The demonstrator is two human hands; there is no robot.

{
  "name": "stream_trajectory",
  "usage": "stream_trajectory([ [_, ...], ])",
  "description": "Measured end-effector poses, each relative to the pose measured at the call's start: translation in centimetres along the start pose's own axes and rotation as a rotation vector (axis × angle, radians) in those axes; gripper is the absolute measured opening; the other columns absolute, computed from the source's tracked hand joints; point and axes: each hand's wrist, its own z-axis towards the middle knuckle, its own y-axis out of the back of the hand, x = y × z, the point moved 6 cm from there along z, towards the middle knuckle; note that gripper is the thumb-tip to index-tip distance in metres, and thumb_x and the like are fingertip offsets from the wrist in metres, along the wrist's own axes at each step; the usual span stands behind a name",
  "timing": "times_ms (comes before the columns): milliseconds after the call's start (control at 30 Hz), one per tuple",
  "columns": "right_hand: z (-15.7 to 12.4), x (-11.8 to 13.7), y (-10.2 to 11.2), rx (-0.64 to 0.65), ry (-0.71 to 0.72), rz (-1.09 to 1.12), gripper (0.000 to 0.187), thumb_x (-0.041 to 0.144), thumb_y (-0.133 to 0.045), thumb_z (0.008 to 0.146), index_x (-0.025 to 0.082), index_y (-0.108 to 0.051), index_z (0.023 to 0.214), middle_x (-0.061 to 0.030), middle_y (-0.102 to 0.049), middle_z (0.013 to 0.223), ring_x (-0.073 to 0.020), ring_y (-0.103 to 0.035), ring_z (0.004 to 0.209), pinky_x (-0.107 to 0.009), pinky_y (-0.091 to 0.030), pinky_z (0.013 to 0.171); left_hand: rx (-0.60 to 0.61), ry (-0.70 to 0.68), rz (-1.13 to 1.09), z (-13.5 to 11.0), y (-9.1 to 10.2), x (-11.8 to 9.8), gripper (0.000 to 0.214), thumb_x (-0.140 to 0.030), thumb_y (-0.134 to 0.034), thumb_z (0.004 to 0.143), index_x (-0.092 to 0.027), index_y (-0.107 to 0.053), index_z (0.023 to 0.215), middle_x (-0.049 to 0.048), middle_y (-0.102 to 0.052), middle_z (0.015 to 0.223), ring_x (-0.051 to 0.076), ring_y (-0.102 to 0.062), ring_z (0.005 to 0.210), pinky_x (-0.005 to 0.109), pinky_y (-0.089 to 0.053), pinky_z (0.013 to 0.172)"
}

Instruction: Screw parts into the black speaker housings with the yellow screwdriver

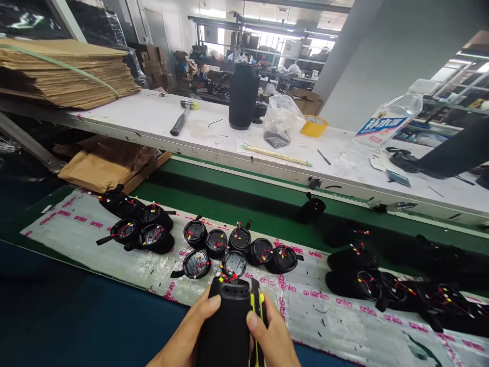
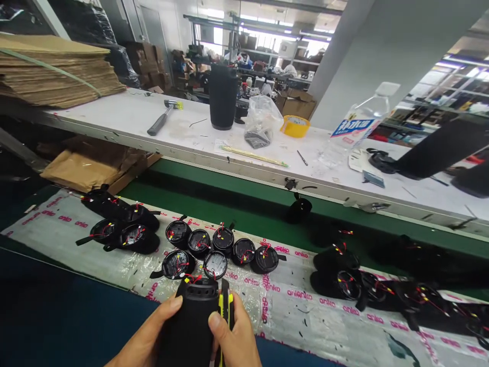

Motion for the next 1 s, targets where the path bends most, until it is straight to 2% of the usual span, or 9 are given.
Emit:
stream_trajectory([
  [100,0.1,-0.5,0.1,0.036,-0.052,0.039,0.093,0.089,-0.066,0.070,0.022,-0.055,0.134,-0.0018,-0.067,0.077,-0.0226,-0.064,0.065,-0.038,-0.055,0.069,0.061,-0.046,0.016,0.1,-0.3,-0.7,0.055,-0.037,-0.072,0.088,-0.022,-0.061,0.140,0.0122,-0.077,0.121,0.033,-0.070,0.116,0.043,-0.053,0.105],
  [267,-0.5,-0.5,0.8,-0.010,-0.091,-0.074,0.087,0.085,-0.061,0.079,0.019,-0.051,0.136,0.0033,-0.060,0.064,-0.0170,-0.057,0.051,-0.030,-0.049,0.055,0.106,-0.055,0.064,0.5,-0.7,-1.2,0.059,-0.046,-0.074,0.085,-0.022,-0.062,0.138,0.0153,-0.079,0.114,0.036,-0.075,0.107,0.049,-0.058,0.096],
  [400,-2.0,1.7,2.8,-0.260,0.126,-0.489,0.059,0.074,-0.057,0.090,0.023,-0.063,0.120,-0.0069,-0.074,0.097,-0.0239,-0.070,0.083,-0.033,-0.055,0.073,0.003,-0.146,0.156,0.7,0.5,-2.0,0.070,-0.042,-0.083,0.075,-0.025,-0.060,0.139,0.0115,-0.077,0.120,0.035,-0.071,0.114,0.044,-0.056,0.099],
  [467,-3.0,3.4,3.2,-0.355,0.292,-0.722,0.046,0.067,-0.051,0.098,0.027,-0.063,0.118,-0.0059,-0.075,0.106,-0.0244,-0.072,0.094,-0.033,-0.055,0.081,-0.026,-0.144,0.207,0.7,1.0,-2.2,0.071,-0.040,-0.085,0.073,-0.025,-0.061,0.138,0.0111,-0.076,0.124,0.036,-0.069,0.117,0.044,-0.055,0.100],
  [567,-3.9,5.5,1.8,-0.284,0.518,-1.005,0.037,0.055,-0.033,0.108,0.030,-0.058,0.119,0.0007,-0.075,0.091,-0.0195,-0.073,0.077,-0.029,-0.052,0.069,-0.025,-0.119,0.275,0.6,1.1,-2.4,0.068,-0.043,-0.085,0.072,-0.024,-0.064,0.133,0.0106,-0.074,0.128,0.037,-0.067,0.121,0.045,-0.053,0.102],
  [633,-4.1,6.5,0.3,-0.204,0.639,-1.191,0.038,0.048,-0.020,0.111,0.030,-0.054,0.112,0.0028,-0.072,0.082,-0.0179,-0.071,0.066,-0.029,-0.046,0.057,-0.056,-0.159,0.326,0.4,0.9,-2.7,0.066,-0.043,-0.086,0.071,-0.025,-0.064,0.131,0.0088,-0.074,0.129,0.036,-0.065,0.124,0.044,-0.052,0.104],
  [700,-4.1,7.3,-0.8,-0.193,0.711,-1.338,0.040,0.041,-0.013,0.112,0.028,-0.050,0.108,0.0031,-0.069,0.077,-0.0183,-0.070,0.059,-0.031,-0.039,0.051,-0.104,-0.212,0.379,0.2,0.7,-3.0,0.063,-0.045,-0.085,0.071,-0.024,-0.065,0.127,0.0082,-0.074,0.127,0.035,-0.064,0.124,0.043,-0.051,0.105],
  [867,-3.5,7.4,-2.4,-0.245,0.756,-1.418,0.040,0.036,-0.007,0.112,0.027,-0.044,0.100,0.0038,-0.065,0.066,-0.0189,-0.063,0.045,-0.034,-0.026,0.045,-0.208,-0.288,0.533,-0.4,0.5,-3.3,0.061,-0.053,-0.083,0.073,-0.021,-0.064,0.122,0.0093,-0.075,0.119,0.035,-0.066,0.117,0.044,-0.050,0.101],
  [1000,-3.4,6.6,-3.2,-0.271,0.735,-1.418,0.042,0.036,-0.003,0.111,0.027,-0.041,0.097,0.0041,-0.063,0.062,-0.0198,-0.061,0.041,-0.034,-0.021,0.044,-0.244,-0.295,0.503,-0.7,0.5,-3.3,0.061,-0.052,-0.082,0.073,-0.021,-0.063,0.122,0.0085,-0.076,0.117,0.033,-0.067,0.114,0.041,-0.050,0.100],
])
